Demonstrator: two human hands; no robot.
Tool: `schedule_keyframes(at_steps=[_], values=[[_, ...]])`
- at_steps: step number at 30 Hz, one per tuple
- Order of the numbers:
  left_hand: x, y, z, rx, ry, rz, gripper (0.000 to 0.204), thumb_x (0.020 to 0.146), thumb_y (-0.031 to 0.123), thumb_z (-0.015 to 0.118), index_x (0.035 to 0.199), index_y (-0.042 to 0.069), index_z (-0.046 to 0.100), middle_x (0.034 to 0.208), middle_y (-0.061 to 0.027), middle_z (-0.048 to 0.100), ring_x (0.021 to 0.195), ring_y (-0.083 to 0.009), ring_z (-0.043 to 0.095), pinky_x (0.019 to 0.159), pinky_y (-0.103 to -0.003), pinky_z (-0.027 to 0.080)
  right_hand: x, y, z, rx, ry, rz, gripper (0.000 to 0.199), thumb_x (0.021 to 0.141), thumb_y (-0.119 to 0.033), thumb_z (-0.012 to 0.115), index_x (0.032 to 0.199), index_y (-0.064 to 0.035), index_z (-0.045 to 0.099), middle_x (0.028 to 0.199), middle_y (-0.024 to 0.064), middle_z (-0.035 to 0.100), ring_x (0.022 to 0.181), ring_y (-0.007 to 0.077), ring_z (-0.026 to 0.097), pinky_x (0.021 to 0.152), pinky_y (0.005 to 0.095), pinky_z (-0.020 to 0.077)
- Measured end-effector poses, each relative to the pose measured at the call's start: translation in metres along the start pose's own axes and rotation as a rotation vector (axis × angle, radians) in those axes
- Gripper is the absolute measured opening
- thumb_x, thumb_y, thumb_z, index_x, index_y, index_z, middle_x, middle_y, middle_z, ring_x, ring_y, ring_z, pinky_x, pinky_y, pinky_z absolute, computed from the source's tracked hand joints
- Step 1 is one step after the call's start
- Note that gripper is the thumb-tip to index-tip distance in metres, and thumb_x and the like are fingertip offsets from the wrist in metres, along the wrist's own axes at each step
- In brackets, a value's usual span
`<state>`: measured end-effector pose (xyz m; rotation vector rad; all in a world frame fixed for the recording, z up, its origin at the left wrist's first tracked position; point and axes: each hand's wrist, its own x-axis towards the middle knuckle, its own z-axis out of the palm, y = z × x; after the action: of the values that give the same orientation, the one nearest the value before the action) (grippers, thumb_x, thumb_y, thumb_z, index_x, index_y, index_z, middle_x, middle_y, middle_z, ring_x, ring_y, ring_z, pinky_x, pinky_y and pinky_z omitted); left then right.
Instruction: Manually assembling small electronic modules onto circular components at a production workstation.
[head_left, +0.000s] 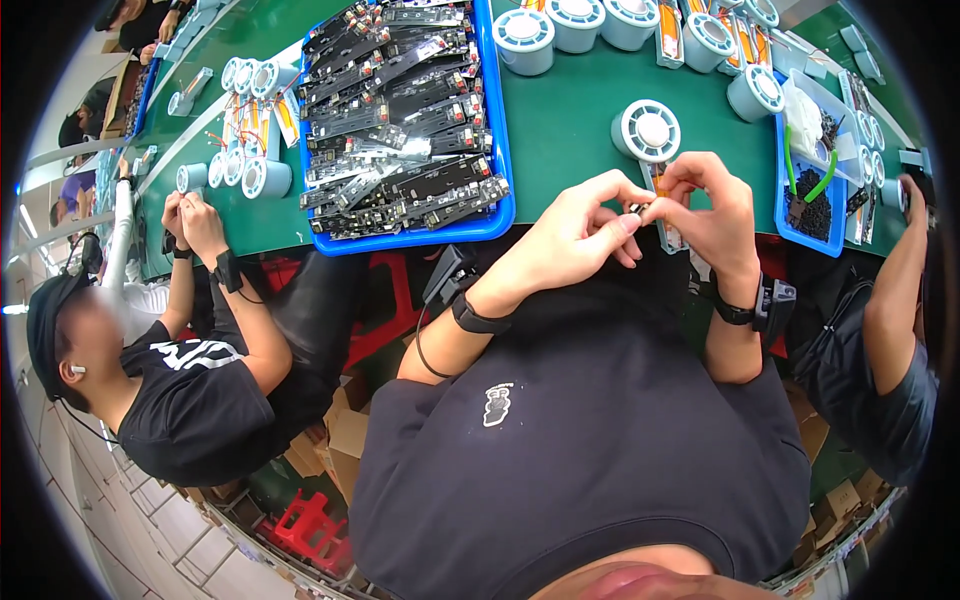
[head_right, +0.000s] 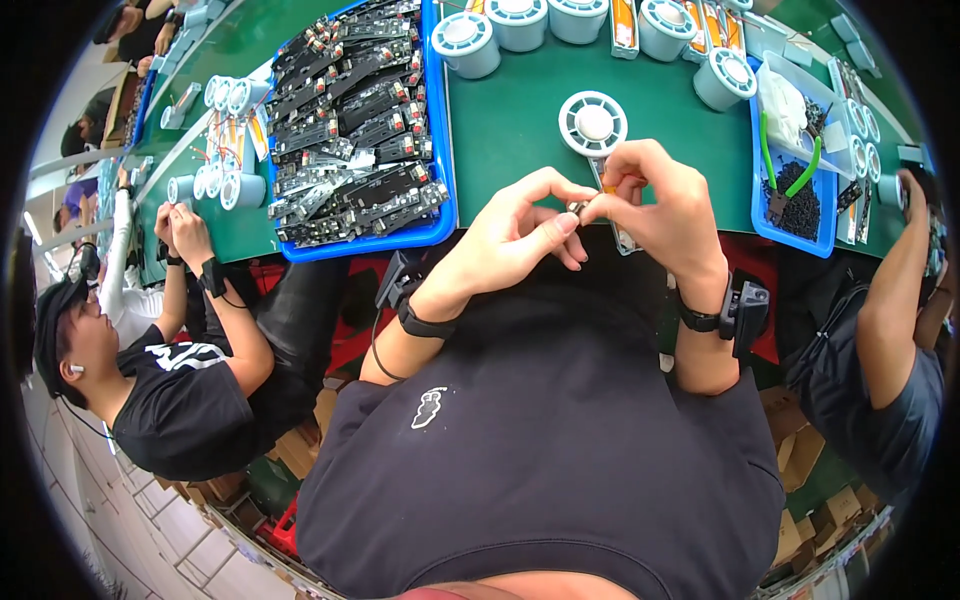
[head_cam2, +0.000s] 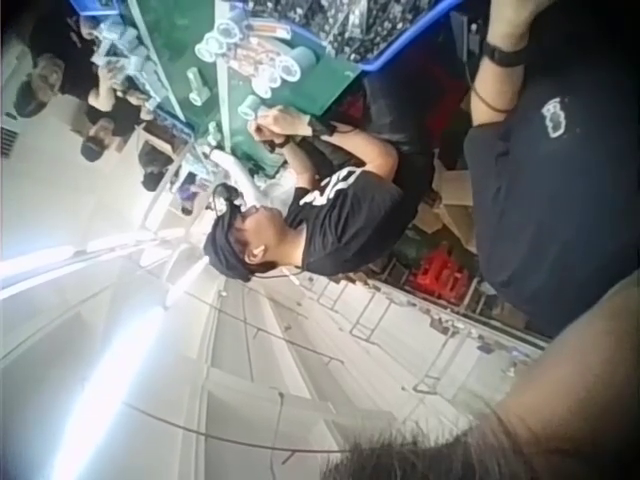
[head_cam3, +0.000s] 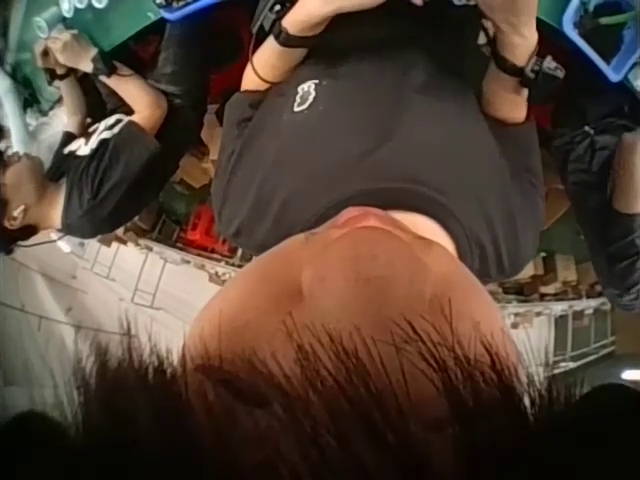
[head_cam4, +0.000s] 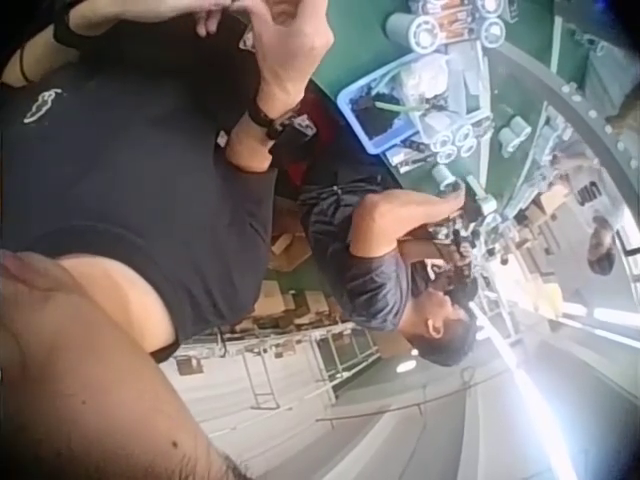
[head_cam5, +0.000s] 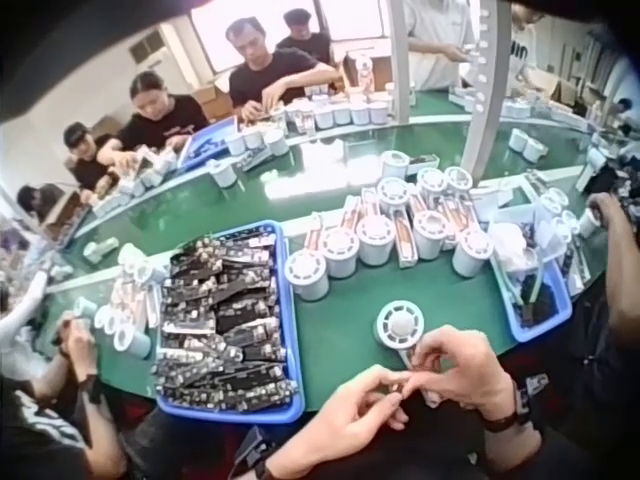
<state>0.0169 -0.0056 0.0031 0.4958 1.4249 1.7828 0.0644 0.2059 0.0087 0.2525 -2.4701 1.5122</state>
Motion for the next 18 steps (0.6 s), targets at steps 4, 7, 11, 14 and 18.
schedule_keyframes(at_steps=[4, 7, 11, 14, 18], values=[[-0.005, 0.011, 0.007, 0.373, 0.120, 0.149, 0.024, 0.098, 0.005, 0.068, 0.120, 0.000, 0.061, 0.109, -0.0111, 0.067, 0.084, -0.0201, 0.071, 0.071, -0.031, 0.059, -0.004, -0.009, 0.016, 0.369, 0.251, 0.120, 0.022, 0.092, 0.008, 0.069, 0.111, 0.0039, 0.061, 0.088, 0.0085, 0.072, 0.070, 0.0144, 0.068, 0.066, 0.0264, 0.0558], [-0.004, 0.018, 0.004, 0.836, 0.216, 0.341, 0.028, 0.092, 0.003, 0.073, 0.118, 0.001, 0.063, 0.106, -0.0120, 0.067, 0.087, -0.0242, 0.071, 0.073, -0.033, 0.057, -0.007, -0.009, 0.005, 0.552, 0.259, 0.176, 0.024, 0.094, 0.011, 0.064, 0.117, 0.0055, 0.060, 0.092, 0.0112, 0.074, 0.074, 0.0169, 0.071, 0.069, 0.0283, 0.0573], [0.005, 0.026, -0.002, 0.954, 0.333, 0.501, 0.036, 0.085, 0.002, 0.078, 0.119, 0.003, 0.066, 0.105, -0.0132, 0.068, 0.093, -0.0305, 0.069, 0.078, -0.038, 0.054, -0.006, -0.001, -0.004, 0.479, 0.106, 0.204, 0.023, 0.096, 0.012, 0.060, 0.118, 0.0071, 0.062, 0.098, 0.0134, 0.076, 0.078, 0.0189, 0.073, 0.072, 0.0299, 0.0588], [0.013, 0.031, -0.002, 1.067, 0.356, 0.644, 0.039, 0.083, 0.003, 0.080, 0.120, 0.005, 0.069, 0.107, -0.0131, 0.070, 0.098, -0.0324, 0.067, 0.083, -0.040, 0.055, 0.001, 0.002, -0.001, 0.249, 0.089, 0.100, 0.021, 0.096, 0.011, 0.060, 0.115, 0.0070, 0.066, 0.100, 0.0135, 0.076, 0.079, 0.0189, 0.074, 0.072, 0.0298, 0.0591], [0.017, 0.025, -0.003, 0.951, 0.328, 0.644, 0.040, 0.080, 0.002, 0.081, 0.119, 0.006, 0.071, 0.110, -0.0125, 0.071, 0.104, -0.0325, 0.067, 0.088, -0.041, 0.054, 0.007, 0.002, 0.005, -0.050, 0.186, -0.096, 0.019, 0.094, 0.009, 0.063, 0.110, 0.0052, 0.072, 0.099, 0.0127, 0.076, 0.078, 0.0182, 0.074, 0.072, 0.0286, 0.0586]])
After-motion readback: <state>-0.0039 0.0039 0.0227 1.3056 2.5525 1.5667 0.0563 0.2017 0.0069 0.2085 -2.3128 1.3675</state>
